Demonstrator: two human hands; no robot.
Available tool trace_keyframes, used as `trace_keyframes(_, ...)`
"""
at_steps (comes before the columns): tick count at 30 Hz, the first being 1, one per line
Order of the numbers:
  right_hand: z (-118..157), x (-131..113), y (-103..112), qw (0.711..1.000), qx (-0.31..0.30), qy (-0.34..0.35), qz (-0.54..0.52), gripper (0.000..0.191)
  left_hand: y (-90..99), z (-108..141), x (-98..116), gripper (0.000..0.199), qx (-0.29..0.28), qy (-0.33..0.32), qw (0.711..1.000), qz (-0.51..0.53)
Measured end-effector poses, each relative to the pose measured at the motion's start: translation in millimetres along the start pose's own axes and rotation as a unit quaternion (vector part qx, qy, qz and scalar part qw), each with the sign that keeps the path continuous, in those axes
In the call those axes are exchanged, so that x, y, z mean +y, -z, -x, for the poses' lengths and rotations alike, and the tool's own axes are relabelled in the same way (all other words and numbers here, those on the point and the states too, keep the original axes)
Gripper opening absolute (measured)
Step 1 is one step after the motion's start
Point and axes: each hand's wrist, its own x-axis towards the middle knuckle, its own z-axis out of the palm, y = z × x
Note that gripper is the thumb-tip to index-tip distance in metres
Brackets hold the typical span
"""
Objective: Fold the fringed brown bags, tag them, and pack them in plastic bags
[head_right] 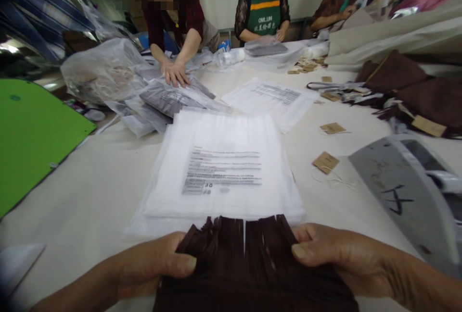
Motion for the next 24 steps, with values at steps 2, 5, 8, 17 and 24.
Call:
trace_keyframes(2, -2, -7, -5, 0.998, -0.05, -0.013, -0.038, 0.055, -2.4, -8, 3, 0.042, -0.026, 0.002, 1.0, 0.017)
trace_keyframes(5, -6, -14, -10, 0.995, -0.078, -0.011, -0.059, 0.06, -4.2, -19, 6, 0.047, -0.053, 0.007, 0.998, 0.027)
trace_keyframes(8, -10, -19, -14, 0.995, -0.079, 0.006, -0.059, 0.058, -3.2, -30, 8, 0.053, -0.065, 0.01, 0.998, 0.016)
trace_keyframes(17, -26, -15, -19, 0.996, -0.068, 0.017, -0.058, 0.029, -1.7, -38, 20, 0.042, -0.04, -0.007, 0.986, -0.161)
trace_keyframes(24, 17, 3, -46, 0.966, 0.053, 0.116, 0.224, 0.021, -35.5, -1, 16, 0.027, -0.046, -0.085, 0.908, -0.407)
